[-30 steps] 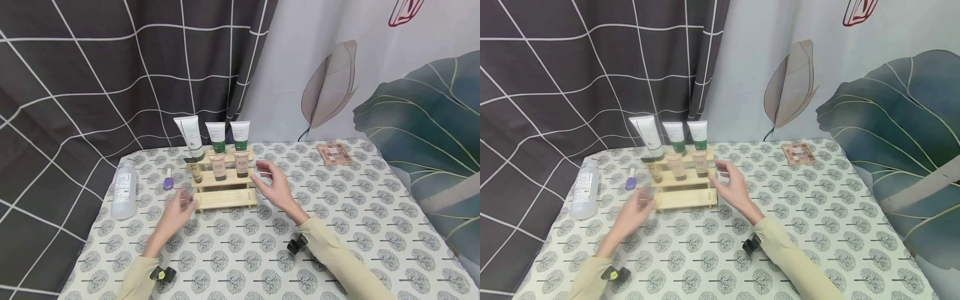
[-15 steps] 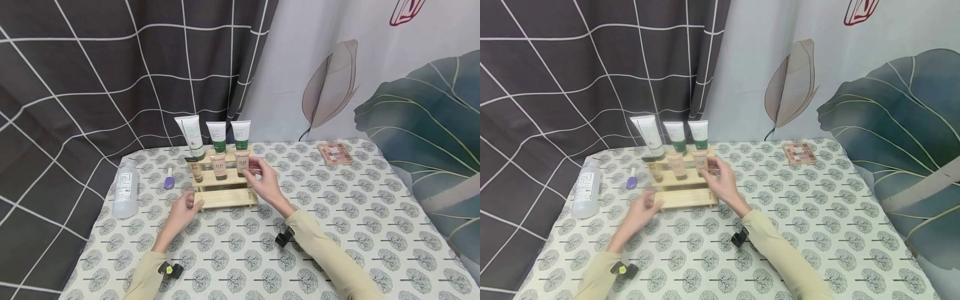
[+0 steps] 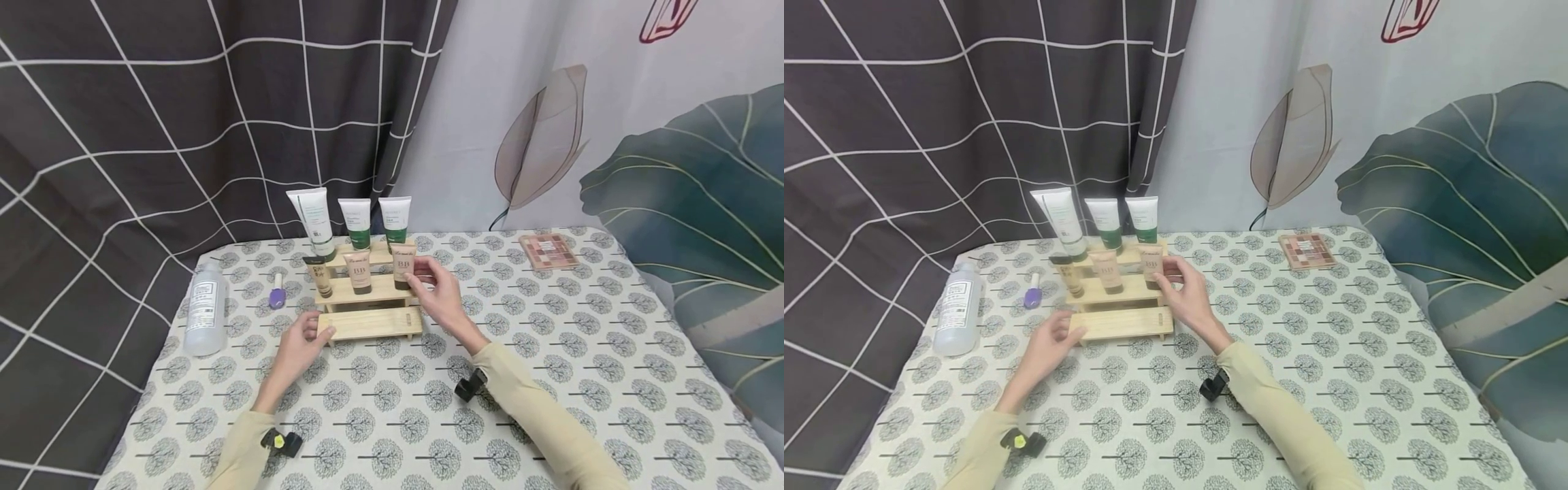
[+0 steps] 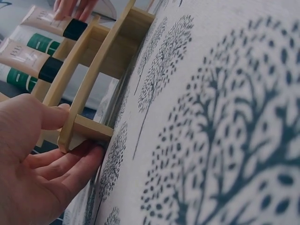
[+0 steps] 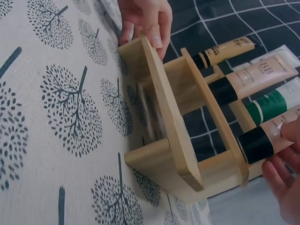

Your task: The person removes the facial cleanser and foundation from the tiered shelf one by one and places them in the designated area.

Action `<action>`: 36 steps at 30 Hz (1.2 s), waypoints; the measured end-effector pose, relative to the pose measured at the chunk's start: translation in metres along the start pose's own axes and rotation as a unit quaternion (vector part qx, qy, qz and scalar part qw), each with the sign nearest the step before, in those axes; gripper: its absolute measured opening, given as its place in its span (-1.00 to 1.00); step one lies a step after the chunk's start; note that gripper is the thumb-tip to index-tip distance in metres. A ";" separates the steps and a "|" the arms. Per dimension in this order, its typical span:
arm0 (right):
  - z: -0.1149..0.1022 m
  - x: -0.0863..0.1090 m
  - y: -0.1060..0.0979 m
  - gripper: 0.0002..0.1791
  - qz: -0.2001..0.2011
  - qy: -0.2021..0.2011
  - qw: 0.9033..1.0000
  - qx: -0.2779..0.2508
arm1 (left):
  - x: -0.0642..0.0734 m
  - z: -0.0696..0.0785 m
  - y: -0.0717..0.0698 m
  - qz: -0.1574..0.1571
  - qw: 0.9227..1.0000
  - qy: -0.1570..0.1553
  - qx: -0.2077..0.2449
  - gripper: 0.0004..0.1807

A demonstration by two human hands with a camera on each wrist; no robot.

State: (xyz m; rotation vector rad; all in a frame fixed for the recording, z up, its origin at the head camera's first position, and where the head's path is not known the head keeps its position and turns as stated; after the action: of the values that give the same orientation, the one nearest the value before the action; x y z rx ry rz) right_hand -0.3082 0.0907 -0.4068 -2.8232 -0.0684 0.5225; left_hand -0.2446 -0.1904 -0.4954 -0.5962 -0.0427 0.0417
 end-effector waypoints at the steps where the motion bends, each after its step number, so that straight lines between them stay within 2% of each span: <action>1: 0.000 0.000 -0.002 -0.66 0.002 0.001 1.000 -0.001 | 0.000 0.000 0.000 0.001 1.000 0.000 0.002 -0.34; 16: 0.013 0.012 -0.035 -0.64 0.004 0.057 0.998 0.017 | -0.001 0.002 -0.001 0.016 1.000 0.008 0.020 -0.41; 24: 0.018 0.021 -0.049 -0.67 0.011 0.063 0.998 0.022 | -0.001 0.003 0.001 0.010 0.999 0.009 0.038 -0.44; 36: 0.035 0.041 -0.059 -0.66 0.000 0.126 0.992 0.030 | -0.001 0.000 0.003 0.000 0.999 -0.008 0.045 -0.43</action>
State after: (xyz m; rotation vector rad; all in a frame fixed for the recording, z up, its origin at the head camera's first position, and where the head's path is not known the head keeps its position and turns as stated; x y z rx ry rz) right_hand -0.2821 0.1604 -0.4365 -2.8046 -0.0023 0.1603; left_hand -0.2457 -0.1877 -0.4968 -0.5064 -0.0556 0.0478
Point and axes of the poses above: each hand's wrist, its own x-axis away from the middle knuckle, its own y-axis out of the palm, z = x × y, the point moved 10 cm from there along -x, towards the middle knuckle, and after that the axes turned 2 degrees about y, right-handed, at the moved point
